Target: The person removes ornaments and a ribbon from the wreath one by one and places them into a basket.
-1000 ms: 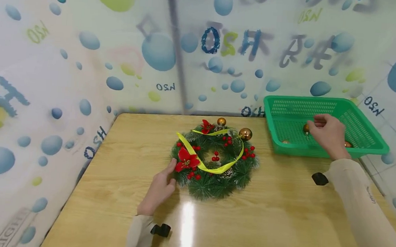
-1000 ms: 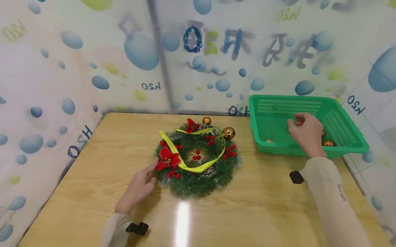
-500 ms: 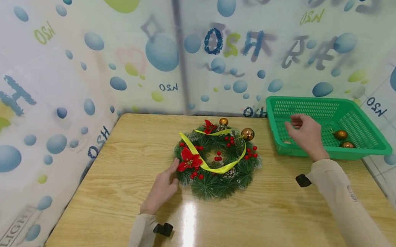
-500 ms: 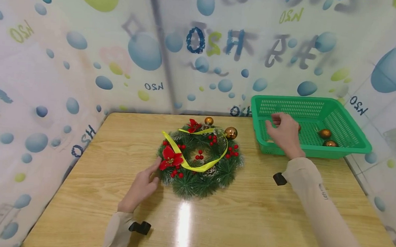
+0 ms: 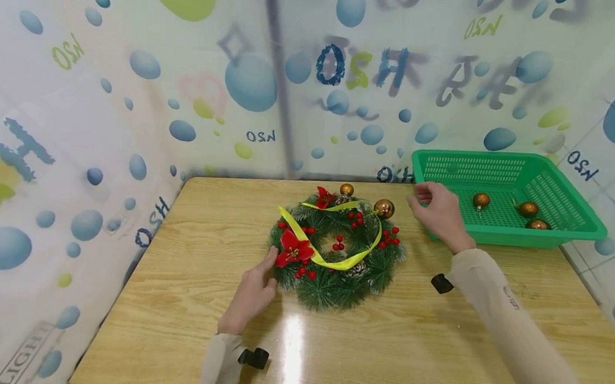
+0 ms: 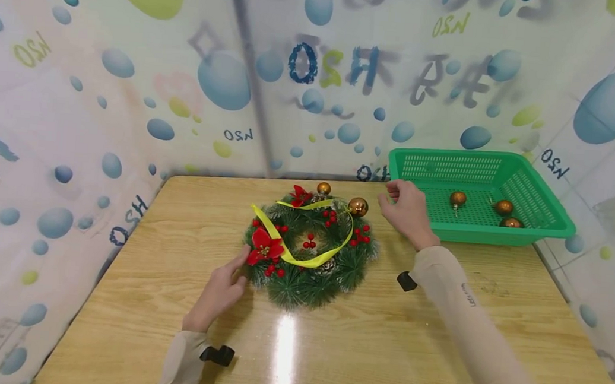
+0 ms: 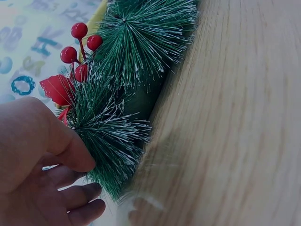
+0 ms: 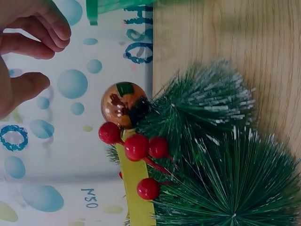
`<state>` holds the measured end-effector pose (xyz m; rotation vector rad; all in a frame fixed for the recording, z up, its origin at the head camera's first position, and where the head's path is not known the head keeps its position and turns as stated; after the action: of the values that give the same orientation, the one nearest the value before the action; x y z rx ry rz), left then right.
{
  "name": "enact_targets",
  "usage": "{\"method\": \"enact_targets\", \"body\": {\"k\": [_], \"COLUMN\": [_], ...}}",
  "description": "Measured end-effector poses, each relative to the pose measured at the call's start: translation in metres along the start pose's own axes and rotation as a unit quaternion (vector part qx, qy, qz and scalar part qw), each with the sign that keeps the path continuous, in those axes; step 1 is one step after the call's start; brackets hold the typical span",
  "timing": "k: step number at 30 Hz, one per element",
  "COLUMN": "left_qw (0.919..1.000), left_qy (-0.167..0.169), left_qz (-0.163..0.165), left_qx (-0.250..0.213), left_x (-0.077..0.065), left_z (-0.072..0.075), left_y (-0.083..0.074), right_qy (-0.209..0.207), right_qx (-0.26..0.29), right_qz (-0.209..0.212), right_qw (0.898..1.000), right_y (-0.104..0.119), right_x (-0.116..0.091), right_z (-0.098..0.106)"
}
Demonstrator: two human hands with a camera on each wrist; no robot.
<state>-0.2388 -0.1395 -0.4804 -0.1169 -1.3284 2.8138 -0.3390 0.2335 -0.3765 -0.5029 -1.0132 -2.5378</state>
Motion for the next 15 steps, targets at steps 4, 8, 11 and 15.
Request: {"method": "enact_targets", "body": {"k": [4,8,11,15], "left_qw": [1.0000,1.0000,1.0000,1.0000], "left_qy": [0.002,0.001,0.000,0.000], "left_qz": [0.000,0.000,0.000,0.002], "left_qx": [-0.006,-0.009,-0.007,-0.008], "left_x": [0.000,0.001,0.001,0.002], "left_z": [0.000,0.000,0.000,0.000], "left_y": [0.000,0.001,0.002,0.003], "right_qy": [0.006,0.021,0.040,0.065], "right_qx": [0.012,0.029,0.037,0.041], "right_qz": [-0.011,-0.031,-0.046,-0.059], "right_qw": [1.000,0.999,0.997,0.995], "right_y": [-0.001,-0.003,-0.004,-0.006], "right_x": [0.002,0.003,0.004,0.004], "right_z": [-0.009,-0.021,-0.030,-0.040]}}
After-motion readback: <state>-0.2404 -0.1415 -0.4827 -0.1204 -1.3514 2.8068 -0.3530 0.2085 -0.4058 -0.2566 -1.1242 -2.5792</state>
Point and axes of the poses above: each hand's wrist, its own x-axis towards the middle knuckle, its own z-axis out of the back of the hand, y = z × x, the point moved 8 cm from there along x, towards the middle knuckle, and after that the axes turned 10 degrees about z, right-handed, at the moved point
